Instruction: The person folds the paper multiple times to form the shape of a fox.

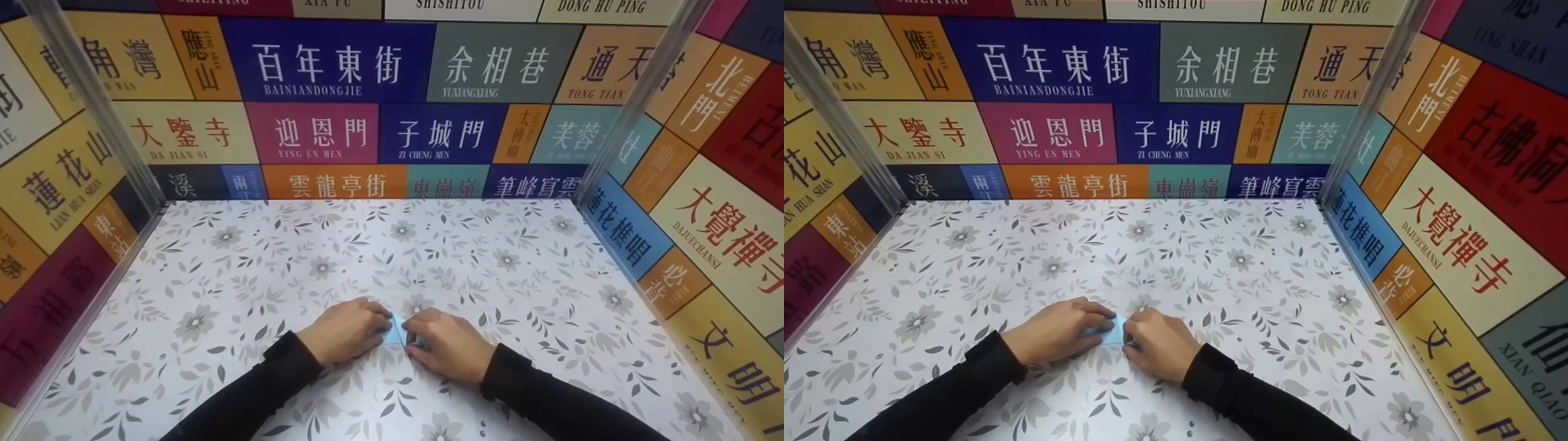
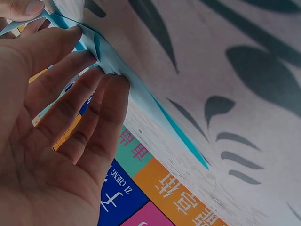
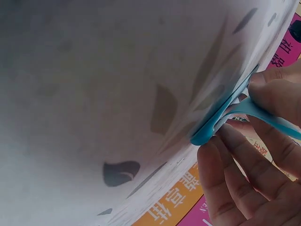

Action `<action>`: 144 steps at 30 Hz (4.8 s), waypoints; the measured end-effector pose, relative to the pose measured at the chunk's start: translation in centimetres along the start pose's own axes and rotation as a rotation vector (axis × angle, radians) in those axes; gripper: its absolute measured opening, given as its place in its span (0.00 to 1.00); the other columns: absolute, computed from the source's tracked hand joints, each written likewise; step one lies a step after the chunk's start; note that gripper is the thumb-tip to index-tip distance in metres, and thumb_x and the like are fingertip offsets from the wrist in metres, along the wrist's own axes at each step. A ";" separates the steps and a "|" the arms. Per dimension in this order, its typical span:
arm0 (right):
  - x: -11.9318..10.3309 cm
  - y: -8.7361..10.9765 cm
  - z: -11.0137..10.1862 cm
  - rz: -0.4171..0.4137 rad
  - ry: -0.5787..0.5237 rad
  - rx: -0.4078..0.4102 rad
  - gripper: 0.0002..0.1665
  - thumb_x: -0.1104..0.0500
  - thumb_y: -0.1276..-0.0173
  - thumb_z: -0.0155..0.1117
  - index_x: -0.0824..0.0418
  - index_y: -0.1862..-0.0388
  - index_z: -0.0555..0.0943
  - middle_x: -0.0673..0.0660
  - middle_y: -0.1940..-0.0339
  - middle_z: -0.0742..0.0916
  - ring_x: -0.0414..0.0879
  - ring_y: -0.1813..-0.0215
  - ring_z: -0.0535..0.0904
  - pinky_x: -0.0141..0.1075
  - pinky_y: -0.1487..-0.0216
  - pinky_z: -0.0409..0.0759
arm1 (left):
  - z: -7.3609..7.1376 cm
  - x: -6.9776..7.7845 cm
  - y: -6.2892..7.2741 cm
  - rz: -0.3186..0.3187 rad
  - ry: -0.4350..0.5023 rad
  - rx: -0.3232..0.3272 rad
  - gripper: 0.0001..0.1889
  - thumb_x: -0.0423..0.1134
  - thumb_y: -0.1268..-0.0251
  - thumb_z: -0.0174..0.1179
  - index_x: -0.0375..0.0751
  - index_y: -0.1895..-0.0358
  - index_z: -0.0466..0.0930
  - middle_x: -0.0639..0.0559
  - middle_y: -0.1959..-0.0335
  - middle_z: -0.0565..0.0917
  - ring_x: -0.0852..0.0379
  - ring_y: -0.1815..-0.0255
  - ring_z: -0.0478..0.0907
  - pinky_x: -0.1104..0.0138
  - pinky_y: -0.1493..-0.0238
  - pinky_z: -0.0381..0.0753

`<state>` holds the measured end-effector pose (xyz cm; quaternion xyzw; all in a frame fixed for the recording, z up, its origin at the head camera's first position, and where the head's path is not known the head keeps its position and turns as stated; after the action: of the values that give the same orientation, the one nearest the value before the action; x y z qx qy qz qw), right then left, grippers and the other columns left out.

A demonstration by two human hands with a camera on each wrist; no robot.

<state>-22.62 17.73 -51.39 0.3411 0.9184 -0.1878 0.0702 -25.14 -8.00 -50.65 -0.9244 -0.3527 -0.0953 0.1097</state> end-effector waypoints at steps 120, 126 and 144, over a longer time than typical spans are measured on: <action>4.4 -8.0 -1.3 0.337 -0.260 -0.276 0.04 0.64 0.30 0.84 0.61 0.66 0.96 0.53 0.71 0.96 0.35 0.72 0.81 0.29 0.65 0.81 | 0.3 0.1 -0.1 0.049 -0.042 0.010 0.17 0.38 0.17 0.70 0.49 0.31 0.93 0.49 0.29 0.93 0.43 0.33 0.91 0.49 0.37 0.95; 4.3 -8.1 -1.0 0.308 -0.210 -0.236 0.04 0.64 0.33 0.87 0.61 0.66 0.96 0.53 0.73 0.95 0.34 0.74 0.79 0.28 0.68 0.78 | 0.3 0.1 0.0 0.063 -0.037 0.017 0.17 0.38 0.16 0.69 0.48 0.31 0.93 0.48 0.30 0.93 0.43 0.34 0.91 0.49 0.36 0.95; 4.2 -7.4 -2.0 0.268 -0.187 -0.283 0.05 0.67 0.38 0.88 0.62 0.69 0.96 0.54 0.75 0.95 0.33 0.75 0.80 0.27 0.70 0.79 | 0.1 0.2 0.1 0.067 -0.045 0.011 0.18 0.37 0.17 0.69 0.47 0.31 0.93 0.47 0.30 0.93 0.42 0.34 0.91 0.49 0.37 0.95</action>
<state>-30.61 15.91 -48.39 0.4281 0.8715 -0.0765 0.2265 -24.96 -7.93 -50.69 -0.9369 -0.3246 -0.0686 0.1100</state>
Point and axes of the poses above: each hand's wrist, its own y-axis away from the middle knuckle, its own z-axis out of the palm, x = y × z, the point moved 1 cm from there along -y, towards the middle knuckle
